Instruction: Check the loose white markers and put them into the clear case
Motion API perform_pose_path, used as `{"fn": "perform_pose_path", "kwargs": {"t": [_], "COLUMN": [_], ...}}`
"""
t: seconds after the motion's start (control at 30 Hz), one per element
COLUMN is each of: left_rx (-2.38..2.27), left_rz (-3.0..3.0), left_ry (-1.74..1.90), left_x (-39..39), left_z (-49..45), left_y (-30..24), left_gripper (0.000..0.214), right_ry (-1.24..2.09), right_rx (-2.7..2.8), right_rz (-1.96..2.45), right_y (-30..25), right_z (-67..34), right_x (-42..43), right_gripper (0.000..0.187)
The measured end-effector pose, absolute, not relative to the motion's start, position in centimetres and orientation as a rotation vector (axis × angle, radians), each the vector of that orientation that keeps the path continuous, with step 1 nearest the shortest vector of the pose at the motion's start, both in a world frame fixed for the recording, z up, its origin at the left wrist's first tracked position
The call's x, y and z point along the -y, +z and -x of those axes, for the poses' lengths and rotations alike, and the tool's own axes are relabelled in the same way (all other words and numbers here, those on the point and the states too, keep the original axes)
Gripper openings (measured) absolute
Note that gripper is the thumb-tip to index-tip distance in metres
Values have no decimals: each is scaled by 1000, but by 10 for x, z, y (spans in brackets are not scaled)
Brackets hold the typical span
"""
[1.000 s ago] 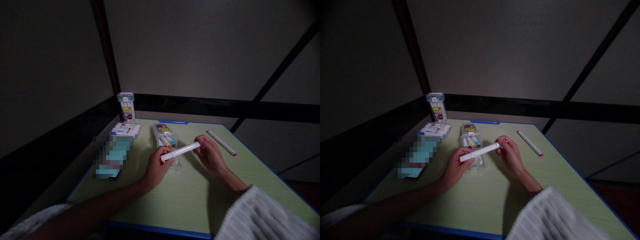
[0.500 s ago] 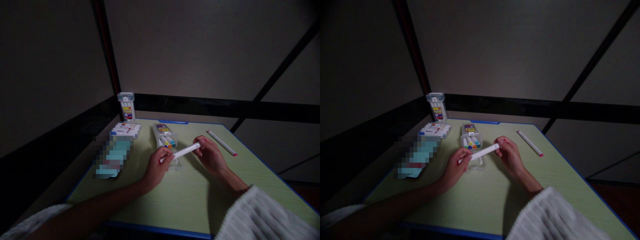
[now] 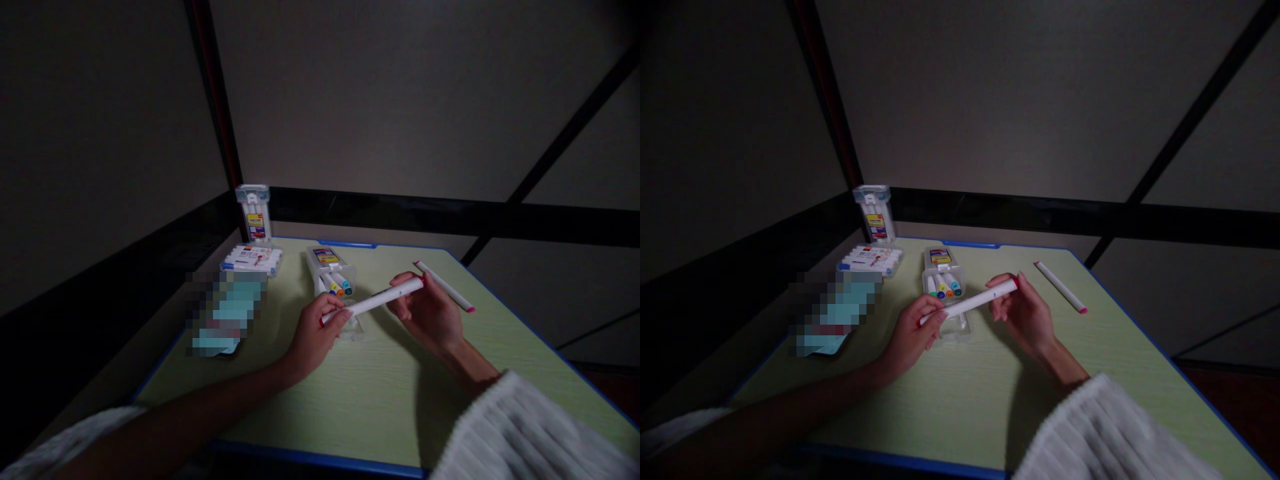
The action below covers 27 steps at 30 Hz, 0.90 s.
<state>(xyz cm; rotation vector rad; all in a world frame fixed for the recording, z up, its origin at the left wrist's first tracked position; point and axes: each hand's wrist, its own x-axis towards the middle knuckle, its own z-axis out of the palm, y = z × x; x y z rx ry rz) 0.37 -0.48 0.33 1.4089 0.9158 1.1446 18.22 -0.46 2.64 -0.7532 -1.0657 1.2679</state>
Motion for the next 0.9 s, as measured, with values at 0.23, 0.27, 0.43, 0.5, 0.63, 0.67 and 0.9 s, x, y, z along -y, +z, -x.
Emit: {"fn": "perform_pose_path", "kwargs": {"t": [0.23,0.27,0.43,0.5,0.63,0.67,0.9], "left_rx": [-894,-888,-891,-892,-898,-902,-904], "left_rz": [-1442,-1443,-1418,-1413,-1396,-1393,-1424], "left_ry": [1110,1098,1078,1088,1088,1089,1085], "left_x": [7,7,6,6,6,6,7], "left_z": [-3,-2,-2,-2,-2,-2,-2], "left_y": [4,3,0,-1,0,0,2], "left_gripper": [18,19,21,21,21,21,20], "right_ry": [1182,1169,1098,1061,1030,1030,1042], "right_rx": [1100,1104,1066,1032,957,942,931], "right_rz": [727,737,730,704,656,647,587], "right_y": [29,30,35,37,40,40,37], "right_z": [-181,-181,-183,-184,-188,-189,-192], "right_x": [9,9,10,9,8,8,6], "right_gripper": [39,39,40,40,36,36,35]}}
